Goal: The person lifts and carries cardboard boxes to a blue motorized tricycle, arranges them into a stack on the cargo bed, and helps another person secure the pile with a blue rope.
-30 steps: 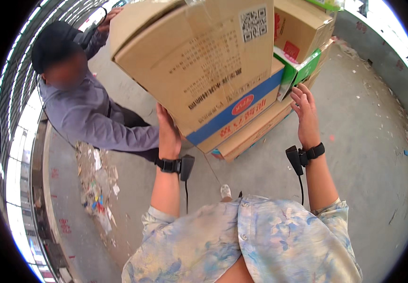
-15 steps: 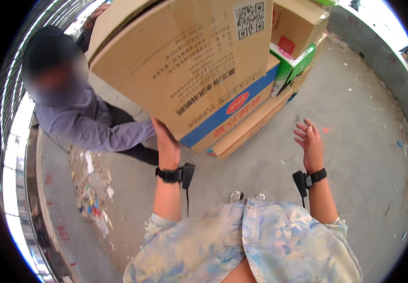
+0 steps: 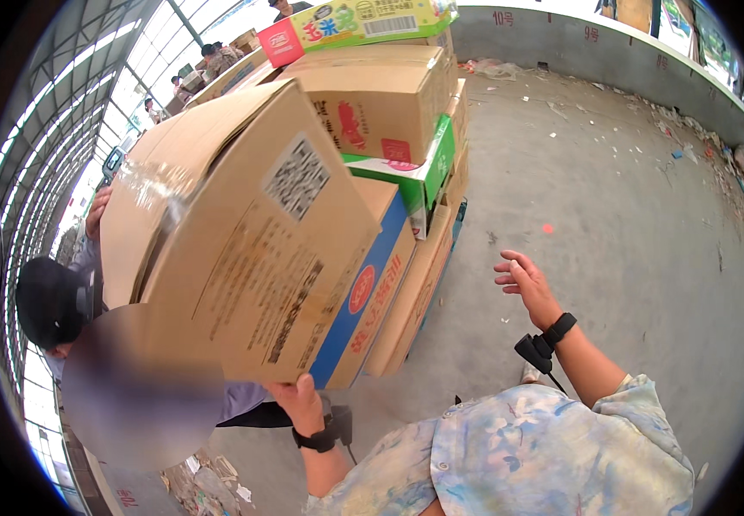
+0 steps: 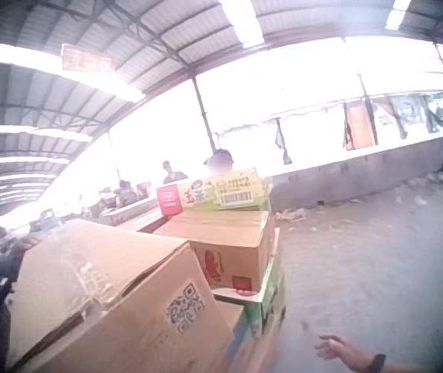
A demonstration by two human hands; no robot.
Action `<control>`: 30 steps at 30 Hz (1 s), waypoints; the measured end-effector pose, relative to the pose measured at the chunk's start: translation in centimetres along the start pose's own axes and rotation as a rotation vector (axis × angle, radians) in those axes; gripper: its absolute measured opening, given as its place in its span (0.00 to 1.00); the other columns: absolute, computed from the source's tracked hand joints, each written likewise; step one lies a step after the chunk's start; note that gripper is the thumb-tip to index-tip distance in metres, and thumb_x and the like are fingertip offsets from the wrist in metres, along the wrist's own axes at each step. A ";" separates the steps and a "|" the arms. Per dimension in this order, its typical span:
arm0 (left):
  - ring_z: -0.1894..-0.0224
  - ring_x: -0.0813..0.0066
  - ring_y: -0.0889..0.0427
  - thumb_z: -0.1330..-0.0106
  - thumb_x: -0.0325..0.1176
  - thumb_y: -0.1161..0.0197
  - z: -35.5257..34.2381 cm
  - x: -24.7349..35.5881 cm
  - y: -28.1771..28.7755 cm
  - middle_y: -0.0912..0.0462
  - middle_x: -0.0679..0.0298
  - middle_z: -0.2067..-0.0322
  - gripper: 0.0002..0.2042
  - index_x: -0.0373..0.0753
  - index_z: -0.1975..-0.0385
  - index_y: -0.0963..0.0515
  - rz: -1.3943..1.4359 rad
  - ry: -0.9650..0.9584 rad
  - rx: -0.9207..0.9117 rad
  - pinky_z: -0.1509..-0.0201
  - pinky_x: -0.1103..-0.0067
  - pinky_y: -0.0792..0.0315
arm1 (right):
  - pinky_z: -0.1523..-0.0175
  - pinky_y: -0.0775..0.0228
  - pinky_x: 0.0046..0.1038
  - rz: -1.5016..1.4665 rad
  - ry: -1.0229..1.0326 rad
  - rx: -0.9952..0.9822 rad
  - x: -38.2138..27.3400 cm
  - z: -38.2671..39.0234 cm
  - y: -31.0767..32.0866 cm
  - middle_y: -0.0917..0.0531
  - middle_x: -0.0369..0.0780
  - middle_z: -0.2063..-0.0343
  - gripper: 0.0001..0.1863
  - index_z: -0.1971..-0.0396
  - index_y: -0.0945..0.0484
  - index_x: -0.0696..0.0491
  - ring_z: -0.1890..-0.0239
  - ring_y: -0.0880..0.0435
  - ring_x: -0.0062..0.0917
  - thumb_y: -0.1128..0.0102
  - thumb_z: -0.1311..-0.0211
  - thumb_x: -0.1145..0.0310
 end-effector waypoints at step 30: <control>0.33 0.62 0.49 0.41 0.47 0.37 -15.3 13.1 -38.0 0.53 0.49 0.34 0.48 0.32 0.33 0.63 0.013 -0.134 0.230 0.32 0.72 0.54 | 0.61 0.29 0.21 -0.132 -0.131 0.155 0.3 -23.8 37.3 0.21 0.37 0.60 0.21 0.43 0.34 0.51 0.64 0.22 0.18 0.58 0.31 0.57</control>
Point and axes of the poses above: each hand's wrist, its own z-axis away from the middle knuckle, its own y-axis out of the back of the hand, x = y × z, the point moved 10 cm from there along -z, towards the middle knuckle
